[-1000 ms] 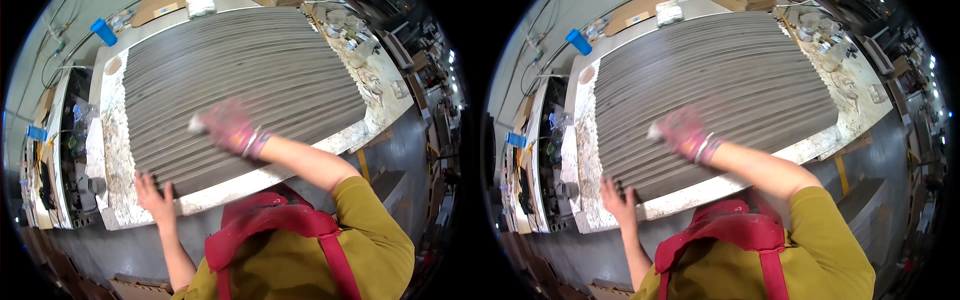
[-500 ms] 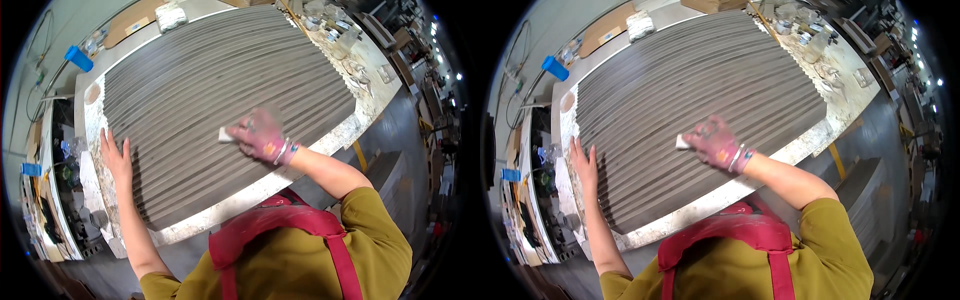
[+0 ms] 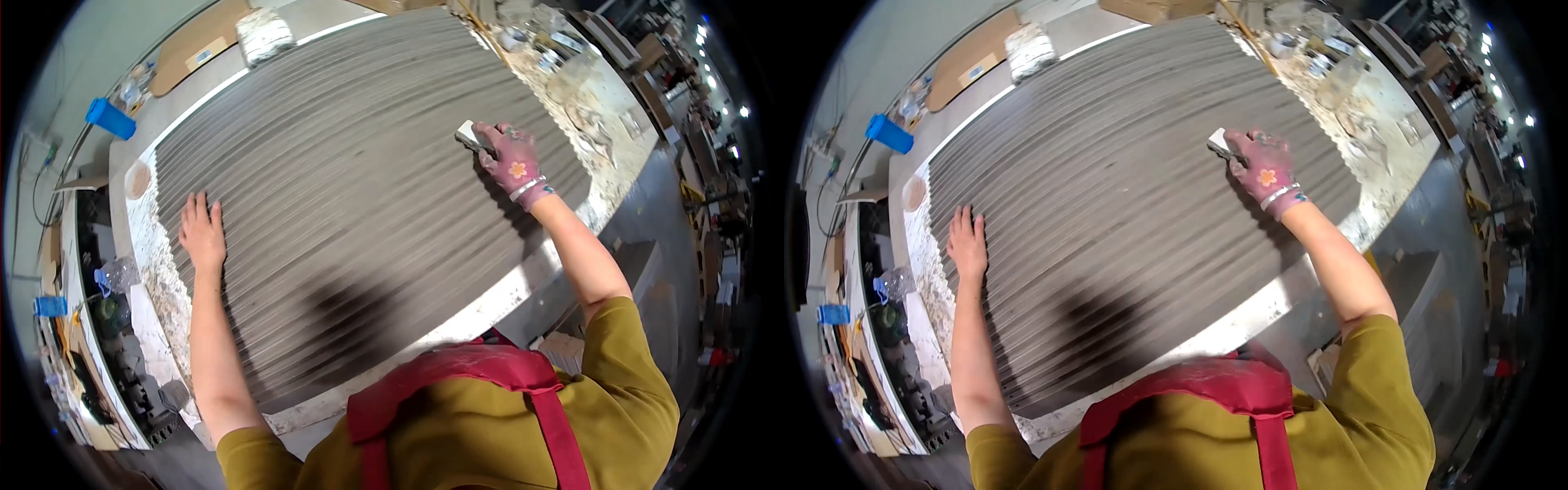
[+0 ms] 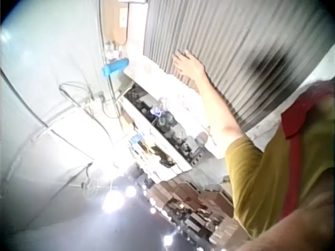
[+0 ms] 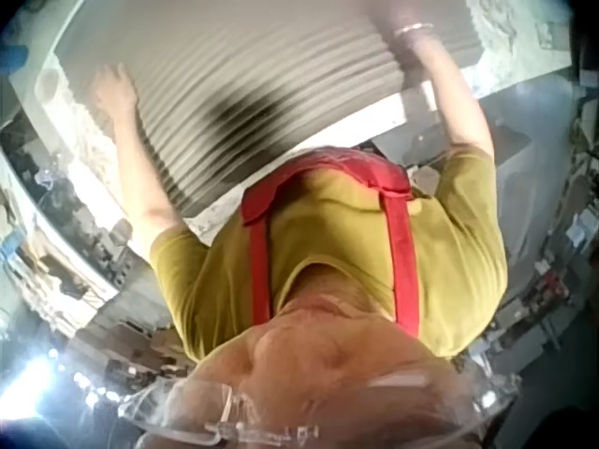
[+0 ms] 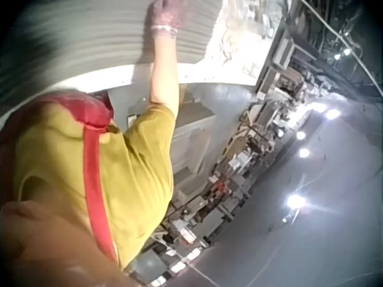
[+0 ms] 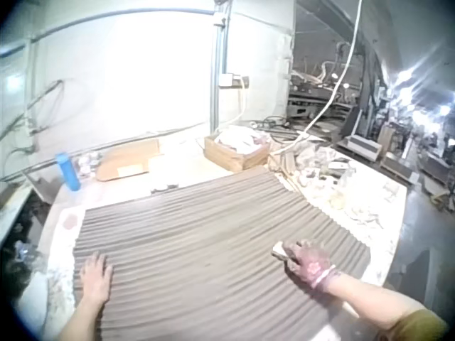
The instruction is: The person cleans a slatted wooden panel using a small white sponge to wipe between the grooves, then pours liquid from a plastic bottle onto a cloth and continues wiping the surface.
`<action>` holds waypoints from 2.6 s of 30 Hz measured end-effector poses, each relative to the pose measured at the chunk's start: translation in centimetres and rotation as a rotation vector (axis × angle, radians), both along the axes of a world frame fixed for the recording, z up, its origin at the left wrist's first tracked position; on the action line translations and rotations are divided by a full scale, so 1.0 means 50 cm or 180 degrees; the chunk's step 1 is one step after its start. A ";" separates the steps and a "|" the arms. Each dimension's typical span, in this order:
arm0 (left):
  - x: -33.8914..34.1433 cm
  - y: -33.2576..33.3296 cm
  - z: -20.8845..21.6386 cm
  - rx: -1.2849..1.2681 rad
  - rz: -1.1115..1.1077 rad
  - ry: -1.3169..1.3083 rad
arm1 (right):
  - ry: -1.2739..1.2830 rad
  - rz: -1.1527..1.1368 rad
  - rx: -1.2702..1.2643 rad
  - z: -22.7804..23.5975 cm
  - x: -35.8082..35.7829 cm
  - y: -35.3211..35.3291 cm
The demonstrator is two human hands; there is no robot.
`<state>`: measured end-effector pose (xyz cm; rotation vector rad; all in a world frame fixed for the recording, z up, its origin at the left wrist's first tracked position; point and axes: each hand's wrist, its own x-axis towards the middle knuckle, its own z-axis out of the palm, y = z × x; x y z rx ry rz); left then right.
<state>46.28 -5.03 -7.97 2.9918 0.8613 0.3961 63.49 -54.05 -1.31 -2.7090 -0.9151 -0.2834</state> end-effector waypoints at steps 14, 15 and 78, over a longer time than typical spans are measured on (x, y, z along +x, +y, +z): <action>0.005 -0.028 0.027 -0.0132 0.0135 0.0015 | 0.2858 -0.0130 0.1595 -0.026 0.022 0.363; 0.000 -0.025 0.024 -0.0119 0.0187 0.0037 | 0.4433 -0.0588 0.2356 -0.026 -0.002 0.410; -0.061 0.129 -0.004 -0.0036 0.0078 0.0397 | 0.0339 0.0577 0.0194 -0.051 0.247 0.239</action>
